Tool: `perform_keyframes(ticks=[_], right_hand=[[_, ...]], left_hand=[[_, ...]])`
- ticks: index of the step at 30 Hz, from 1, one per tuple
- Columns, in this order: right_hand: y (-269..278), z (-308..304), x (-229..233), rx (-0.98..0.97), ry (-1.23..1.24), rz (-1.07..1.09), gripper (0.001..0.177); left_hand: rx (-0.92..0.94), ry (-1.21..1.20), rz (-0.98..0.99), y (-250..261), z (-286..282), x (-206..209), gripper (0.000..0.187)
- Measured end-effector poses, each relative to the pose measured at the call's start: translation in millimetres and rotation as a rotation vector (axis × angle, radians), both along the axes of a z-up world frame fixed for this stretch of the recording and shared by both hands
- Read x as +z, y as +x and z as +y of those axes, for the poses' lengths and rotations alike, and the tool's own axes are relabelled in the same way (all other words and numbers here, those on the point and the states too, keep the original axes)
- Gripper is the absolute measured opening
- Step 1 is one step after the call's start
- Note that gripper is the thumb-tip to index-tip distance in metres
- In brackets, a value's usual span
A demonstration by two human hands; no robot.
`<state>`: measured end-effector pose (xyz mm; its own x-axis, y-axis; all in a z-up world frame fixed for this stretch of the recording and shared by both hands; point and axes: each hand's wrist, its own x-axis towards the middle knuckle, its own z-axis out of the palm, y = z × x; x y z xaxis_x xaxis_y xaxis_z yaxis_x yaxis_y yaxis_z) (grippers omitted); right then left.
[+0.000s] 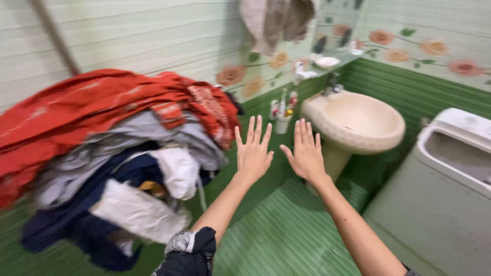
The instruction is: The person removes wet clothes from a top-loading washing machine one by one and places them onto a nearby clothes rack. The person handles various garments including dark, white, grey, and red items, stacking them on the rack.
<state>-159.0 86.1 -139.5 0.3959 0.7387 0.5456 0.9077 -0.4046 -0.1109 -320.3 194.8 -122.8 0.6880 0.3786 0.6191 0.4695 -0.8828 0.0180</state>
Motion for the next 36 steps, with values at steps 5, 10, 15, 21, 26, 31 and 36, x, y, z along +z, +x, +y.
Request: perform_keyframes(ticks=[5, 10, 15, 21, 26, 31, 36], right_hand=[[65, -70, 0, -0.105, -0.036, 0.045, 0.093], [135, -137, 2, -0.169, -0.052, 0.025, 0.094], [205, -205, -2, -0.235, -0.062, 0.03, 0.094], [280, -295, -9, -0.322, -0.087, 0.046, 0.093], [325, -356, -9, -0.4, -0.086, 0.041, 0.092], [359, -401, -23, -0.479, -0.059, 0.094, 0.092], [405, -431, -34, -0.571, -0.104, 0.121, 0.093]], left_hand=[[-0.087, -0.029, 0.0, 78, -53, -9, 0.09], [-0.17, -0.041, 0.002, 157, -113, -9, 0.088], [-0.246, -0.01, -0.018, 242, -172, -17, 0.087], [-0.341, -0.007, -0.069, 330, -250, -25, 0.084], [-0.407, -0.008, -0.014, 387, -302, -20, 0.083], [-0.515, 0.015, 0.023, 443, -339, -31, 0.082], [-0.592, 0.016, -0.004, 504, -360, -48, 0.086]])
